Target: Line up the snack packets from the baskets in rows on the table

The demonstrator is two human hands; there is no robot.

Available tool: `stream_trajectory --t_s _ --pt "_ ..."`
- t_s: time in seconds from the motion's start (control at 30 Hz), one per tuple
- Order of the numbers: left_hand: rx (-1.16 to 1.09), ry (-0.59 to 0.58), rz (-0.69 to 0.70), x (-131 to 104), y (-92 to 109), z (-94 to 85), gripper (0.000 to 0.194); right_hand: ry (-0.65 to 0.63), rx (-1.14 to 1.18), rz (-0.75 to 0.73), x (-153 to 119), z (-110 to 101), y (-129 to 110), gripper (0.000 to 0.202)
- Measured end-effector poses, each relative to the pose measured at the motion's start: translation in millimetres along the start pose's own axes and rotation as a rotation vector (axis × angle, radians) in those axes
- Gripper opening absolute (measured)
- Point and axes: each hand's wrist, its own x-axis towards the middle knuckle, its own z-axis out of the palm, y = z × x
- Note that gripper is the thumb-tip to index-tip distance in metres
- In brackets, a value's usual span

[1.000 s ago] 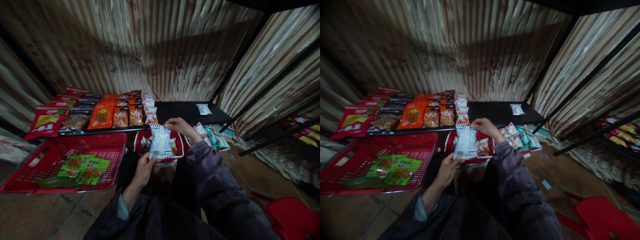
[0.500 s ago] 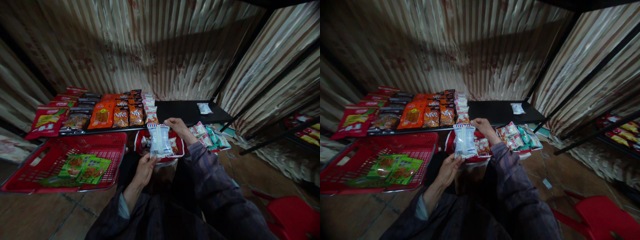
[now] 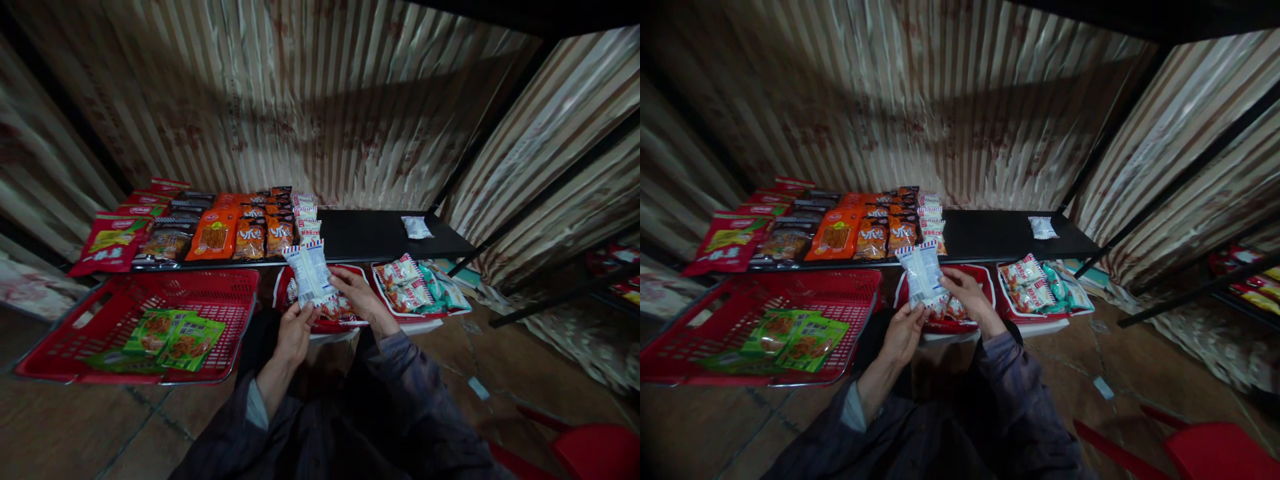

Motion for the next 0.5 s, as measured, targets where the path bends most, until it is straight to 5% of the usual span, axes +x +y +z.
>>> stream_trajectory --t_s 0.23,0.5 --pt "-0.028 0.033 0.019 3.2 -0.1 6.3 0.017 0.187 0.101 0.006 -12.3 13.0 20.4 0.047" --pt "-0.021 0.05 0.039 1.0 1.9 15.2 0.024 0.251 0.229 -0.009 -13.9 21.7 30.6 0.043"
